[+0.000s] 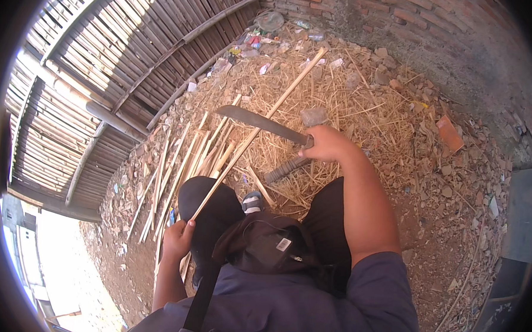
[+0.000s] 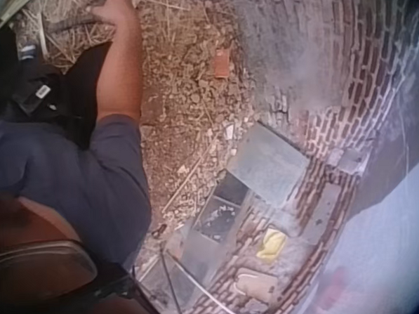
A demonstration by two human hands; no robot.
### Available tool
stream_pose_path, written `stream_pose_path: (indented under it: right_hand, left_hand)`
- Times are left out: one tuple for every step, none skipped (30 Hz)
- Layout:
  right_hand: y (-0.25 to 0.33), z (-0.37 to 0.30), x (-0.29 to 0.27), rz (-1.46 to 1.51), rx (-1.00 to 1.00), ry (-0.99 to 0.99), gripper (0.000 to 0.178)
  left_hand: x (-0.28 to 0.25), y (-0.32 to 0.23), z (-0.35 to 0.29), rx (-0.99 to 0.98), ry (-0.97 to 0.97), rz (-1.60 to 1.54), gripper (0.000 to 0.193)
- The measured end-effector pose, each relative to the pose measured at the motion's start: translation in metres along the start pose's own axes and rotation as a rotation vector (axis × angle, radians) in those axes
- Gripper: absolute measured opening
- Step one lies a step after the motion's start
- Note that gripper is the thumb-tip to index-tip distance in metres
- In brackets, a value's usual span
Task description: The person sits on the ground and uses a machete to split long bamboo poles into thin strips. They hold the pole with one hand and repeatedly strike it with the machete to separate the fibers.
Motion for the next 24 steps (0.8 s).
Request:
stream_pose_path:
  right_hand:
    - [0.0002,-0.0001,0.0000,0.002,0.001,0.009,0.040]
    - [0.0005,-0.0002,0.0003,0.003,0.001,0.019,0.040]
    - [0.0005,-0.0006,0.0001,-0.002,0.001,0.016,0.039]
    - [0.0004,-0.0009,0.0000,-0.008,0.001,0.013,0.039]
    - [0.0004,-0.0012,-0.0001,-0.014,0.001,0.011,0.039]
    - [0.0000,-0.0017,0.0002,-0.016,0.002,0.009,0.039]
    - [-0.0003,-0.0021,0.0005,-0.019,0.004,0.007,0.038]
    - [-0.0008,-0.0025,0.0007,-0.021,0.006,0.005,0.038]
    - [-0.0007,-0.0016,0.0014,-0.017,0.002,0.004,0.039]
    - [-0.0008,-0.0001,0.0018,-0.013,-0.001,0.003,0.039]
    - [-0.0008,0.0010,0.0022,-0.009,-0.004,0.002,0.039]
    - [-0.0008,0.0011,0.0015,-0.012,-0.006,-0.004,0.039]
    - [-0.0008,0.0012,0.0008,-0.014,-0.007,-0.009,0.040]
    - [-0.0007,0.0011,-0.0001,-0.017,-0.008,-0.015,0.040]
    - [-0.0005,0.0009,-0.0003,-0.018,-0.014,-0.014,0.041]
    - [-0.0001,0.0007,-0.0007,-0.019,-0.019,-0.014,0.041]
    - [0.0000,0.0007,-0.0008,-0.020,-0.025,-0.013,0.042]
    - [-0.0018,0.0017,-0.0002,-0.022,-0.030,-0.018,0.042]
    - [-0.0049,0.0036,0.0014,-0.024,-0.034,-0.022,0.042]
    - [-0.0067,0.0045,0.0022,-0.027,-0.038,-0.027,0.043]
    - [-0.0066,0.0046,0.0022,-0.027,-0.034,-0.023,0.043]
    - [-0.0060,0.0046,0.0020,-0.027,-0.031,-0.019,0.043]
    - [-0.0058,0.0047,0.0020,-0.028,-0.027,-0.014,0.044]
    - [-0.0064,0.0050,0.0021,-0.026,-0.031,-0.016,0.044]
  left_hand:
    - [-0.0001,-0.0003,-0.0005,-0.002,-0.003,0.002,0.059]
    - [-0.0004,-0.0006,-0.0009,-0.004,-0.007,0.003,0.059]
    - [-0.0001,-0.0010,-0.0007,-0.004,-0.003,0.003,0.059]
    - [0.0000,-0.0015,-0.0005,-0.004,0.001,0.003,0.059]
    - [0.0004,-0.0016,-0.0006,-0.004,0.005,0.002,0.059]
    - [0.0015,-0.0012,-0.0011,0.001,0.011,0.007,0.059]
    - [0.0028,-0.0001,-0.0016,0.007,0.016,0.013,0.060]
    - [0.0041,0.0004,-0.0021,0.012,0.021,0.018,0.060]
    - [0.0029,0.0010,-0.0018,0.008,0.021,0.014,0.061]
    - [0.0019,0.0014,-0.0014,0.003,0.021,0.010,0.061]
    - [0.0009,0.0020,-0.0010,-0.001,0.022,0.006,0.062]
    - [0.0010,0.0023,-0.0006,0.006,0.018,0.010,0.062]
    - [0.0016,0.0033,0.0000,0.013,0.013,0.013,0.062]
    - [0.0017,0.0035,0.0004,0.020,0.009,0.016,0.062]
    - [0.0011,0.0029,0.0006,0.009,0.011,0.013,0.063]
    - [0.0001,0.0012,0.0007,-0.002,0.012,0.010,0.063]
    - [-0.0003,0.0005,0.0008,-0.013,0.014,0.007,0.063]
    - [-0.0001,0.0002,0.0008,-0.012,0.011,0.002,0.063]
    - [0.0003,0.0002,0.0009,-0.011,0.008,-0.003,0.063]
    - [0.0005,0.0001,0.0010,-0.010,0.006,-0.008,0.063]
    - [0.0004,0.0001,0.0010,-0.011,0.005,-0.010,0.063]
    - [0.0003,0.0002,0.0010,-0.013,0.004,-0.012,0.063]
    - [0.0002,0.0004,0.0011,-0.014,0.003,-0.015,0.063]
    - [0.0007,0.0006,0.0010,-0.006,0.003,-0.011,0.062]
Point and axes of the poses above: each hand's wrist, its own z-axis towards the middle knuckle, its own x-axis out of the palm, y = z × x, the point moved 8 cm from there along z, towards the middle knuckle, and after that the axes turned 2 degrees about -z, right-handed, at the moved point
